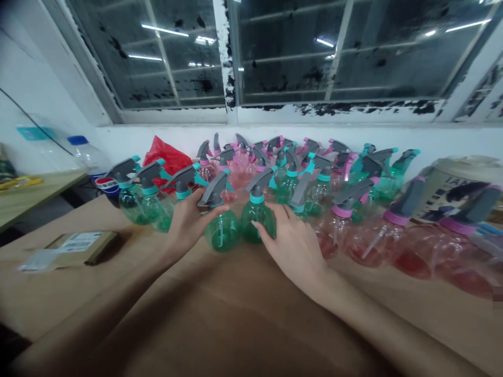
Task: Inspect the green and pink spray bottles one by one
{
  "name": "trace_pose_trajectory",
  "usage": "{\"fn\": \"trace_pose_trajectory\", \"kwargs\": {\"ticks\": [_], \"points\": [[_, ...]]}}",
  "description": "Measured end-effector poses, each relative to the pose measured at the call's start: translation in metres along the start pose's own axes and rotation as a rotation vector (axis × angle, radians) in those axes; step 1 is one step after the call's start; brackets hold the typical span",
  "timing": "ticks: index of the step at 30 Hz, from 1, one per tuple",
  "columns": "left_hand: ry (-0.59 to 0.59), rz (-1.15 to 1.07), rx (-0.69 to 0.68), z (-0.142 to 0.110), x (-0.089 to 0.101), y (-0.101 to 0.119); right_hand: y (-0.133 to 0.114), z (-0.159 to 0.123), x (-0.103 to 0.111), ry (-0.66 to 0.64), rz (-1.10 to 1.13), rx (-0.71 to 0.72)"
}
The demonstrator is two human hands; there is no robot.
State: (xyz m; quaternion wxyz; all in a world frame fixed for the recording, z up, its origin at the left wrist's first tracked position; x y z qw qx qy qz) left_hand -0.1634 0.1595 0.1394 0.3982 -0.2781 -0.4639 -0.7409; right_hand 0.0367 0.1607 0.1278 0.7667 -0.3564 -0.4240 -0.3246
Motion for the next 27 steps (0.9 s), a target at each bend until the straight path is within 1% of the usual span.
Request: {"fn": "trace_pose_trajectory", "kwargs": {"ticks": [4,13,17,21,24,27], "points": [[0.001,-0.002,0.004,0.009,-0.002,-0.006,0.003,0.006,-0.01,-0.004,0.02,-0.037],[-0.023,-0.005,0.008,0.018,-0.002,-0.01,0.002,0.038,-0.033,-0.147,0.072,-0.125],[-0.04,-0.007,0.015,0.021,-0.002,-0.01,0.0,0.047,-0.034,-0.186,0.075,-0.15],[-0.049,-0.014,0.013,0.022,-0.002,-0.012,0.003,0.049,-0.035,-0.288,0.112,-0.198],[-0.048,-0.007,0.02,0.022,-0.002,-0.014,0.004,0.047,-0.035,-0.338,0.141,-0.177],[-0.045,-0.002,0.019,0.021,-0.002,-0.014,0.002,0.041,-0.033,-0.319,0.109,-0.12]]}}
Point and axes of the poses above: each hand's wrist, its own z-axis towards the middle knuckle, its own x-axis out of the back of the hand, y = z × x, the point moved 7 cm from there along z, towards the middle knuckle, and after that the axes turned 15 degrees about -y, right-handed, at the moved point
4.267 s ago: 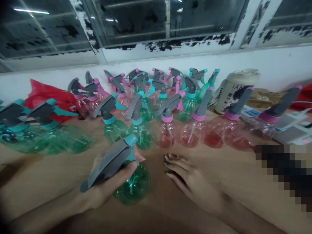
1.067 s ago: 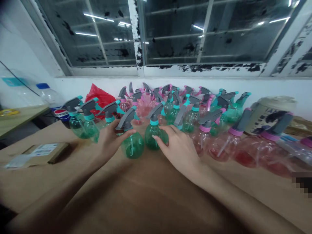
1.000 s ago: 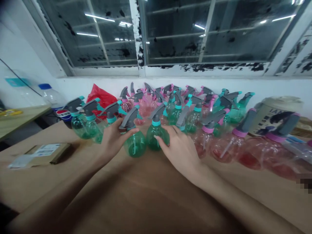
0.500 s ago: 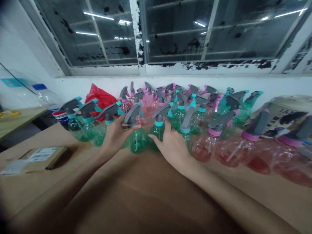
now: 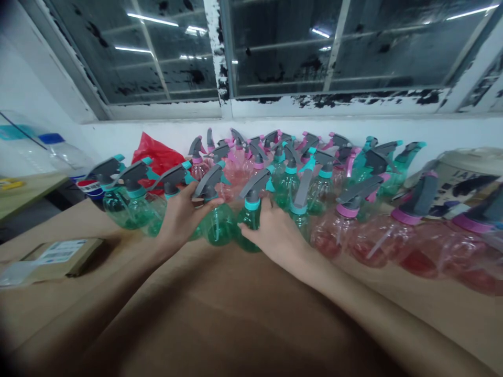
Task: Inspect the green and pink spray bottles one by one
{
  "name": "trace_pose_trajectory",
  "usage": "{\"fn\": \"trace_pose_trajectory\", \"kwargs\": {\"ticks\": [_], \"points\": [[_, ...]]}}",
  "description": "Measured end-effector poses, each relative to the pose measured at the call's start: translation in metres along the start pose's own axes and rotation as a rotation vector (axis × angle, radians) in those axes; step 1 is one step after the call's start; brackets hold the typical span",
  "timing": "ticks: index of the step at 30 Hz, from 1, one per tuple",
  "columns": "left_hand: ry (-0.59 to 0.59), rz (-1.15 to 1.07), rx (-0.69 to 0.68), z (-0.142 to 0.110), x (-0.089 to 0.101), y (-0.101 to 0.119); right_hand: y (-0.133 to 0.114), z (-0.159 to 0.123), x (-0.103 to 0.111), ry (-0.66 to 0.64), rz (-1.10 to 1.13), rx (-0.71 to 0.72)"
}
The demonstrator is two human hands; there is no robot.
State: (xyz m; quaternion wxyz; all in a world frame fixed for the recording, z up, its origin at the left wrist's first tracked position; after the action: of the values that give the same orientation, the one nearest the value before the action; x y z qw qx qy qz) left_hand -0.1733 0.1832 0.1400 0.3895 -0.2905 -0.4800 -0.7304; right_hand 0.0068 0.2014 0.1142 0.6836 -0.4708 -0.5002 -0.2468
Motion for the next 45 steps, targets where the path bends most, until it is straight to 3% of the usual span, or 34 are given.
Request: {"fn": "trace_pose_trajectory", "kwargs": {"ticks": [11,16,20,25,29,35,40,45], "points": [[0.078,-0.005,0.003,-0.01,0.005,0.009,-0.009,-0.046,-0.015,-0.02,0.027,0.131],[0.042,0.135,0.103,-0.039,0.018,0.013,-0.009,-0.067,-0.018,-0.035,-0.006,0.157],[-0.101,0.008,0.151,-0.075,0.019,0.017,-0.009,-0.083,-0.016,-0.037,0.078,0.225],[-0.411,-0.144,-0.068,-0.109,-0.007,0.052,-0.007,-0.105,-0.019,-0.056,0.308,0.306],[-0.606,-0.23,-0.117,-0.113,-0.033,0.089,-0.002,-0.124,-0.024,-0.069,0.39,0.321],[-0.453,-0.318,-0.252,-0.096,-0.048,0.151,0.019,-0.146,-0.021,-0.077,0.337,0.266],[-0.444,-0.407,-0.25,-0.089,-0.067,0.176,0.033,-0.152,-0.012,-0.019,0.205,0.227],[-0.456,-0.531,-0.311,-0.079,-0.079,0.188,0.04,-0.153,-0.008,-0.013,0.038,0.298]]}}
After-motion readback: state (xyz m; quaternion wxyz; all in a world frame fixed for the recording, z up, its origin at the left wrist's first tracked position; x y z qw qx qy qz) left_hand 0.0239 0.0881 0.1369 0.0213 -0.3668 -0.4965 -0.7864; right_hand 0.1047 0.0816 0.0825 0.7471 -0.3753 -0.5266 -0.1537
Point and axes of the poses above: each hand's wrist, its own z-axis towards the middle knuckle, its own x-axis out of the back of the hand, y = z × x, the point moved 7 cm from there along z, towards the middle knuckle, and after that the axes turned 15 degrees about -y, right-handed, at the moved point
